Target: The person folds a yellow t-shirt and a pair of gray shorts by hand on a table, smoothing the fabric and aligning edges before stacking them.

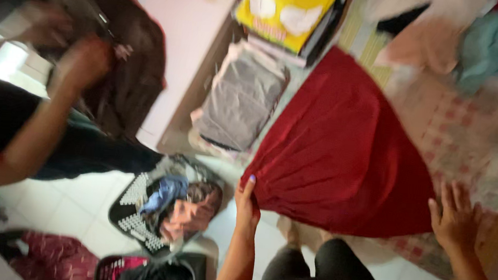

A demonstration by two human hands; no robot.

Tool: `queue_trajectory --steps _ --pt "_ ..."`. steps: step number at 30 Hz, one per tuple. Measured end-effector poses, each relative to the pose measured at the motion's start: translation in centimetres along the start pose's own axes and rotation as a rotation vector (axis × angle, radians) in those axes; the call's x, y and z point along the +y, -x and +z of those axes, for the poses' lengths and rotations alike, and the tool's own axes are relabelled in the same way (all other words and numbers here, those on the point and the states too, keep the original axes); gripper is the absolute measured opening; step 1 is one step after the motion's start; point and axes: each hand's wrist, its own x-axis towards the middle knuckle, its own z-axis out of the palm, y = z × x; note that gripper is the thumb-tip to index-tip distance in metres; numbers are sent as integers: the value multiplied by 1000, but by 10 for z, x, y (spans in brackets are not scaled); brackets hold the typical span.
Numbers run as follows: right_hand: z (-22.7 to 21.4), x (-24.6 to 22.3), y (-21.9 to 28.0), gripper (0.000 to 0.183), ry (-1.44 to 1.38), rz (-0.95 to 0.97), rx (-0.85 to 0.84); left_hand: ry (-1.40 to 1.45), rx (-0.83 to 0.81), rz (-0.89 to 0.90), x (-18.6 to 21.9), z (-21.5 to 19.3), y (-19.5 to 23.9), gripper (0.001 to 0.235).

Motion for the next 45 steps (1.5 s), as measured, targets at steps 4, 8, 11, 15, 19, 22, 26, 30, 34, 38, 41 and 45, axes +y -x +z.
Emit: queue_trajectory --steps 4,8,11,15,19,22,26,30,34,38,41,45 --pt "-9 -9 -19 57 -232 2 149 -252 6 -13 18 15 25 40" --pt "-73 -101 -80 64 -461 -185 227 -703 -261 367 48 46 64 37" --pt "-157 -206 -111 76 -443 -589 114 -1071 -413 184 92 80 121 42" --pt "-250 -300 -97 84 -598 -1260 -179 -1067 -924 501 167 130 168 50" --pt "-267 -312 -92 79 -727 -1148 -660 -1055 -1162 306 216 161 198 46" --pt "-246 -285 -96 48 -489 -1126 -915 -1051 -1286 307 241 172 210 44" --pt "-191 -213 -99 44 -617 -972 -1025 -1000 -1360 323 255 182 206 40" --pt "-182 -113 -125 39 -530 -577 -965 -1102 -1145 513 242 217 165 38" --pt "-267 -12 -151 17 -301 -510 138 -1246 -938 890 206 288 115 36" --pt "-354 33 -116 17 -57 -341 430 -1163 -887 1142 170 339 99 41" --pt "-369 41 -83 27 72 -246 560 -1196 -745 1404 144 349 91 42" --pt "-310 68 -27 34 2 -156 539 -1294 -710 1413 109 307 77 48"
